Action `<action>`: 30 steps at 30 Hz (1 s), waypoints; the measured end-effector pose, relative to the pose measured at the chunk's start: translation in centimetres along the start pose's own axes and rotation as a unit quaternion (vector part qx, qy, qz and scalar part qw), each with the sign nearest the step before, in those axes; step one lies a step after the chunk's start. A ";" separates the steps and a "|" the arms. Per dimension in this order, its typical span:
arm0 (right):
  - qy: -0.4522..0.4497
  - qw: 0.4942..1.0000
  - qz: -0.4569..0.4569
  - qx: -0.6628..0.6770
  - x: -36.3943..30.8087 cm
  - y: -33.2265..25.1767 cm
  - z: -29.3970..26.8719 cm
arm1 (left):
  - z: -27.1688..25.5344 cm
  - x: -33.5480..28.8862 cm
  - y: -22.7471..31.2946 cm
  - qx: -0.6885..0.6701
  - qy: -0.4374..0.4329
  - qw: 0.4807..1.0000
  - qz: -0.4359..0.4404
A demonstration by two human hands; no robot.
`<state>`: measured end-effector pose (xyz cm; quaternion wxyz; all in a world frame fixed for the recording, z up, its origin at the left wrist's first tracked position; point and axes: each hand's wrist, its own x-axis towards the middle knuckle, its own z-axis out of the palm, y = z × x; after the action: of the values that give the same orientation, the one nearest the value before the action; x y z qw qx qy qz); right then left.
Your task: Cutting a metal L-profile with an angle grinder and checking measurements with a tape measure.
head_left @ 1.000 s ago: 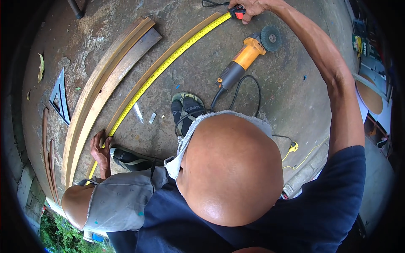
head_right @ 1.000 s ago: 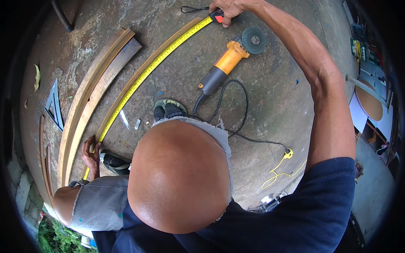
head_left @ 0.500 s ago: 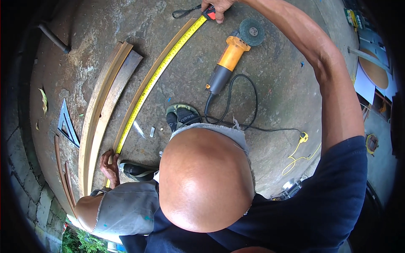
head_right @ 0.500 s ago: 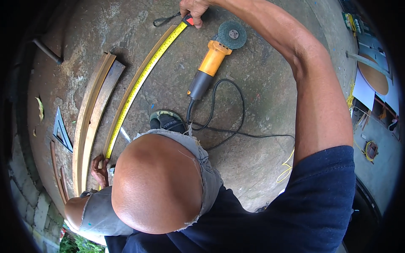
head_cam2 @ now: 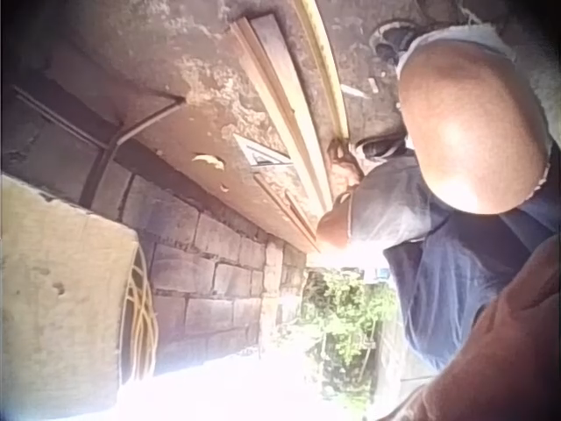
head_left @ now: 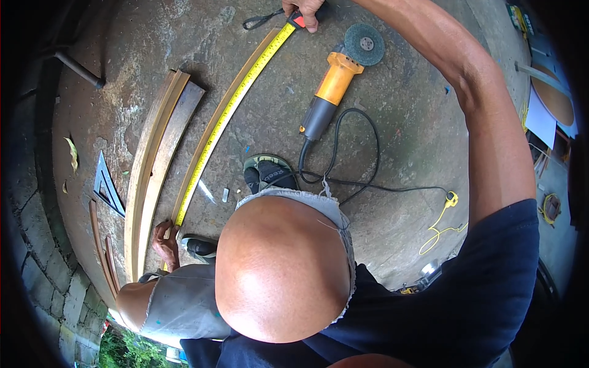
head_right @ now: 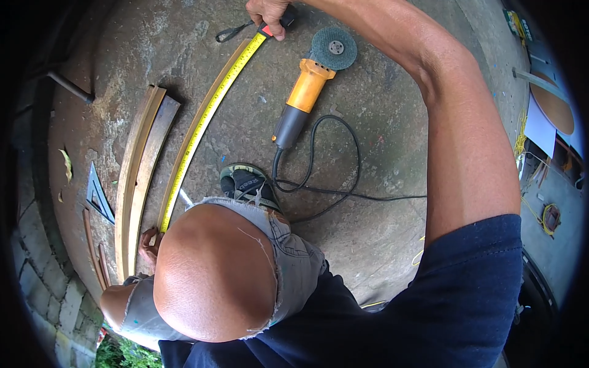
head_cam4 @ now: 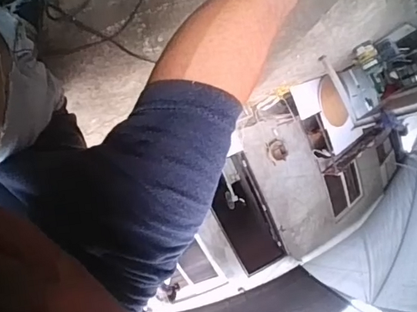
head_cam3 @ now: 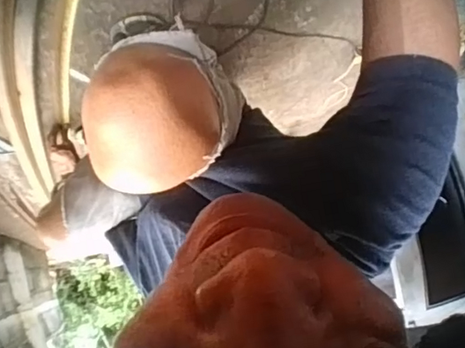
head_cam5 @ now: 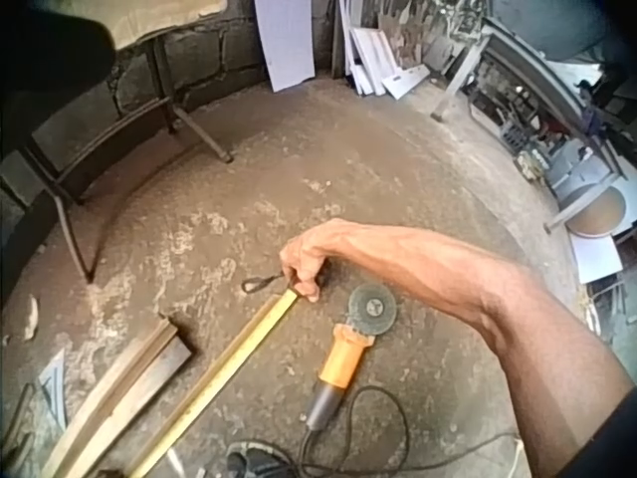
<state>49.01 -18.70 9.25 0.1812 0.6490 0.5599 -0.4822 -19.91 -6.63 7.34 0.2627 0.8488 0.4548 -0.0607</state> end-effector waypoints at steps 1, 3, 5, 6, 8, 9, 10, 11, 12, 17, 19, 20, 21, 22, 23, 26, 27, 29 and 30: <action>-0.001 1.000 0.004 0.002 0.0 0.0 0.0 | 0.0 0.1 0.1 0.000 -0.002 1.000 0.001; -0.005 1.000 0.011 0.007 0.1 -0.1 0.0 | 0.2 0.1 0.1 0.000 -0.006 1.000 0.003; -0.002 1.000 0.013 0.010 0.0 -0.2 -0.2 | -0.2 0.1 0.3 0.007 -0.005 1.000 0.005; -0.001 1.000 0.013 0.012 -0.1 -0.3 -0.2 | -0.4 0.0 0.4 0.010 -0.003 1.000 0.005; -0.004 1.000 0.017 0.011 -0.1 -0.4 -0.4 | -0.4 0.1 0.5 0.009 -0.004 1.000 0.003; -0.006 1.000 0.018 0.010 0.0 -0.5 -0.5 | -0.5 0.0 0.5 0.009 -0.003 1.000 0.001; -0.006 1.000 0.018 0.007 0.0 -0.5 -0.5 | -0.5 0.0 0.4 0.009 -0.001 1.000 -0.003; -0.007 1.000 0.018 0.003 -0.1 -0.6 -0.5 | -0.5 0.0 0.5 0.008 0.003 1.000 -0.006; -0.007 1.000 0.016 -0.001 -0.1 -0.6 -0.4 | -0.3 0.0 0.5 0.008 0.007 1.000 -0.011; -0.019 0.999 0.030 0.021 -0.6 -0.8 -0.2 | 1.7 -0.7 -4.3 0.009 0.042 0.999 0.007; 0.025 0.999 0.022 -0.009 0.7 0.9 1.0 | 2.3 -0.7 -4.9 0.021 0.060 0.998 0.000; 0.071 0.996 0.025 -0.052 1.5 2.1 1.9 | 2.7 -0.7 -4.8 0.021 0.065 0.998 -0.007; 0.060 0.996 0.025 -0.054 2.3 1.6 1.6 | 2.8 -1.4 -4.8 0.018 0.075 0.997 -0.026; 0.052 0.997 0.022 -0.059 3.0 0.9 1.1 | 2.7 -2.2 -5.2 0.031 0.087 0.996 -0.013; 0.061 0.996 0.024 -0.058 3.3 0.3 1.1 | 3.0 -2.6 -5.8 0.036 0.093 0.995 0.008; 0.033 0.998 0.001 -0.049 3.4 1.0 0.8 | 2.8 -2.5 -4.7 0.061 0.104 0.992 0.030; 0.042 0.999 -0.006 -0.031 2.0 2.6 1.2 | 3.5 -1.2 -4.0 0.034 0.090 0.995 0.031; 0.017 0.999 0.008 -0.030 1.6 0.1 -0.4 | 2.5 -2.0 -4.3 0.055 0.121 0.989 0.058; 0.002 1.000 0.010 -0.027 1.9 -0.9 -1.1 | 2.1 -2.6 -4.6 0.067 0.124 0.988 0.065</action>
<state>48.47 -16.52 8.42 0.2019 0.6501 0.5666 -0.4642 -24.77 -7.55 4.62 0.1505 0.8932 0.4225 0.0323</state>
